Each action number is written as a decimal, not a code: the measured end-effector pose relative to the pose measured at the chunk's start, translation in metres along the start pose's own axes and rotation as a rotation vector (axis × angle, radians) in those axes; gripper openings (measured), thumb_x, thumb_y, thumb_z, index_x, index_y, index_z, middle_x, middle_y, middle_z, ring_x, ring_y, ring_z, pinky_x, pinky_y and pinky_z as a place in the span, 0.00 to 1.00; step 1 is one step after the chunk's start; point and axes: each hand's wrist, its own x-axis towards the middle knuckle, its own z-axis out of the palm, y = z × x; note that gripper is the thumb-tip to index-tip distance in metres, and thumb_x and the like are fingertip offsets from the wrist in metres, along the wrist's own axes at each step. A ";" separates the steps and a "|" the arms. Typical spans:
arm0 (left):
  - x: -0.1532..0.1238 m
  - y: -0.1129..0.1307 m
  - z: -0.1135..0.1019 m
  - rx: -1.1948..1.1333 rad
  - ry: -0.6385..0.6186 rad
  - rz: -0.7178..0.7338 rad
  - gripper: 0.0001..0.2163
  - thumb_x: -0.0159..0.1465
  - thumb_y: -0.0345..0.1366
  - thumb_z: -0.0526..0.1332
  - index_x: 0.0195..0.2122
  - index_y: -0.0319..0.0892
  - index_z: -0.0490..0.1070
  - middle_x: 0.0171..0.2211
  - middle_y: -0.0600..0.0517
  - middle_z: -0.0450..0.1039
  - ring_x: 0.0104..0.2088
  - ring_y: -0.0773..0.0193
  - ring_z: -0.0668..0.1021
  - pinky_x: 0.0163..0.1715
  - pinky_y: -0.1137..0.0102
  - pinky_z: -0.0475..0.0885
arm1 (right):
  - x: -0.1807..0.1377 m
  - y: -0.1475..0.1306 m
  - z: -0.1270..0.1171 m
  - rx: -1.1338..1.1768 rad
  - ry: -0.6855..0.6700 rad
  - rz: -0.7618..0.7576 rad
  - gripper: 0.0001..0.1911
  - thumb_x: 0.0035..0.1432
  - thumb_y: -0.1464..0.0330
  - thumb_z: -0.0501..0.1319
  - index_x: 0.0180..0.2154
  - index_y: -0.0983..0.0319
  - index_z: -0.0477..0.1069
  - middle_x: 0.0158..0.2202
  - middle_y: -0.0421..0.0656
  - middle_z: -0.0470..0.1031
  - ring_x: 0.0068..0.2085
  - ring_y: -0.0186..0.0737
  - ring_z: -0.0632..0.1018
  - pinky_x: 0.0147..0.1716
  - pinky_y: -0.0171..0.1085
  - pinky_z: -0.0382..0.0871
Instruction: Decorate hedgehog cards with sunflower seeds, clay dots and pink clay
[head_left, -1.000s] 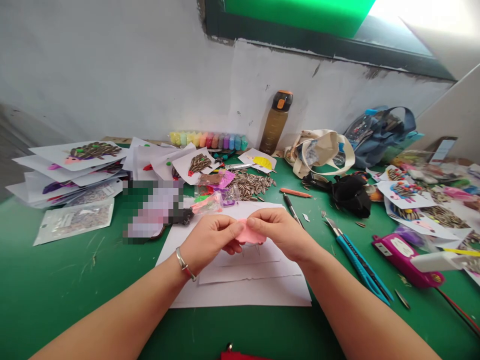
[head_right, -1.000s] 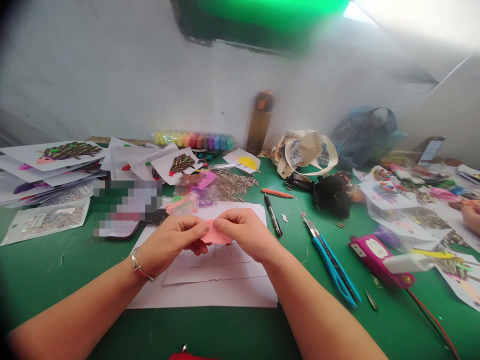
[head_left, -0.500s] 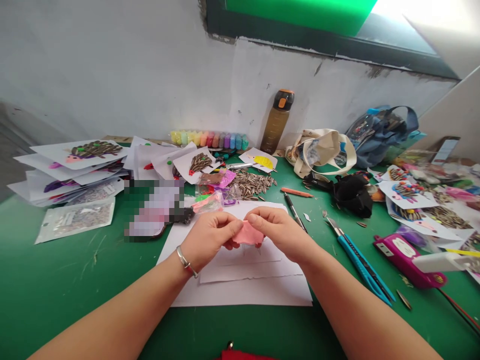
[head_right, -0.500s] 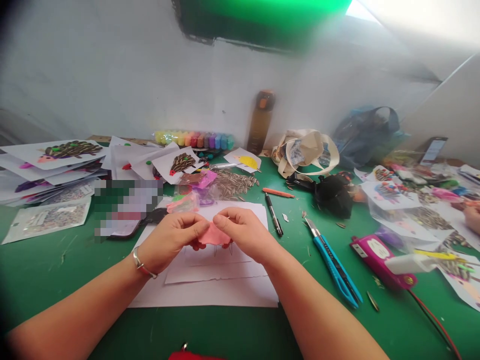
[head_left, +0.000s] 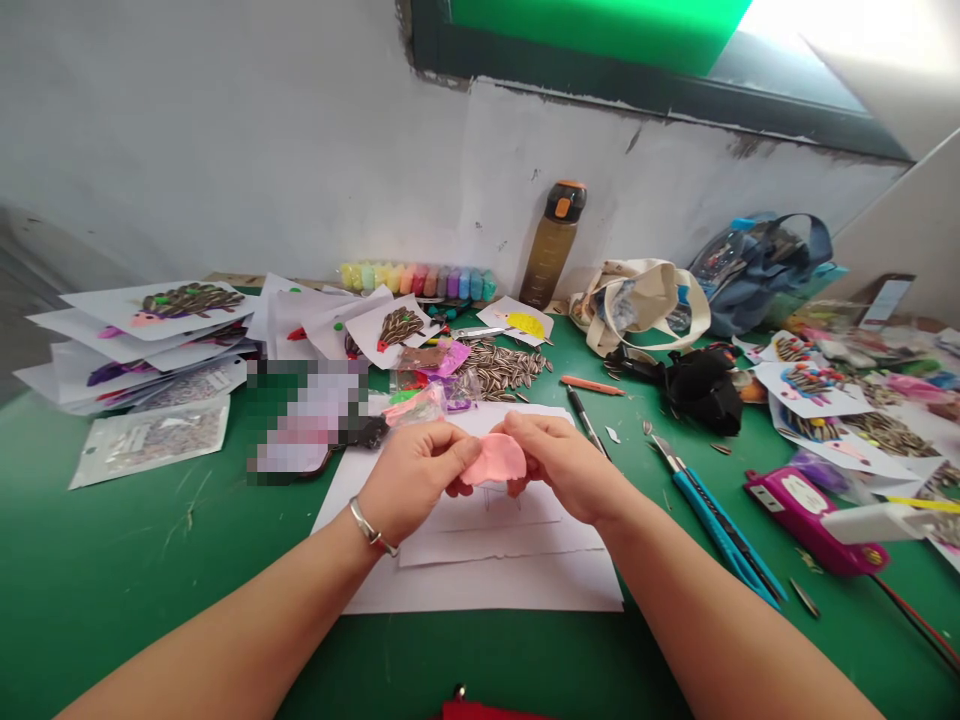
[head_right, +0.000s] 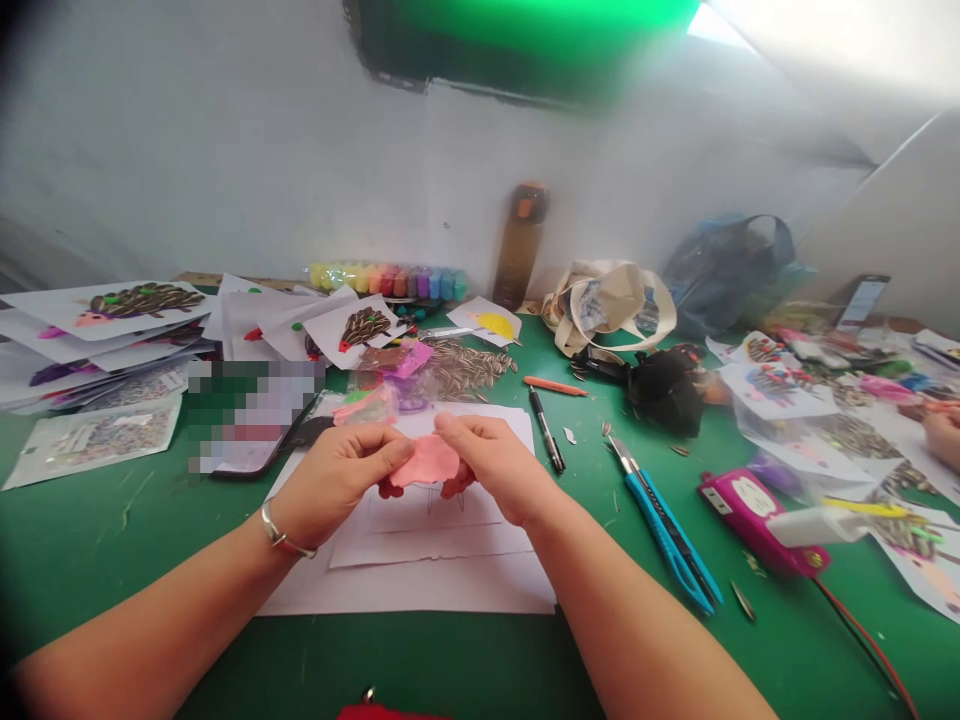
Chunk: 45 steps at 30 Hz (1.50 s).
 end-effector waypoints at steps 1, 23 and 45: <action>0.000 0.000 0.000 -0.002 0.010 0.002 0.14 0.58 0.44 0.62 0.21 0.40 0.69 0.19 0.55 0.69 0.21 0.69 0.72 0.23 0.73 0.69 | 0.000 0.001 -0.002 0.029 -0.010 0.024 0.26 0.58 0.47 0.56 0.30 0.64 0.72 0.23 0.41 0.72 0.22 0.33 0.73 0.25 0.35 0.66; 0.001 -0.001 -0.002 -0.110 0.009 -0.016 0.12 0.57 0.43 0.65 0.26 0.38 0.73 0.25 0.53 0.72 0.26 0.66 0.75 0.27 0.71 0.73 | -0.002 -0.002 -0.006 0.033 -0.018 0.034 0.26 0.55 0.47 0.60 0.27 0.64 0.72 0.22 0.43 0.74 0.25 0.37 0.78 0.28 0.36 0.70; 0.006 -0.002 -0.013 -0.092 0.076 0.096 0.11 0.60 0.41 0.65 0.27 0.38 0.73 0.26 0.54 0.72 0.28 0.68 0.74 0.30 0.72 0.74 | -0.003 -0.006 -0.007 0.031 -0.020 -0.031 0.25 0.56 0.52 0.63 0.51 0.58 0.72 0.44 0.48 0.75 0.41 0.41 0.77 0.35 0.39 0.73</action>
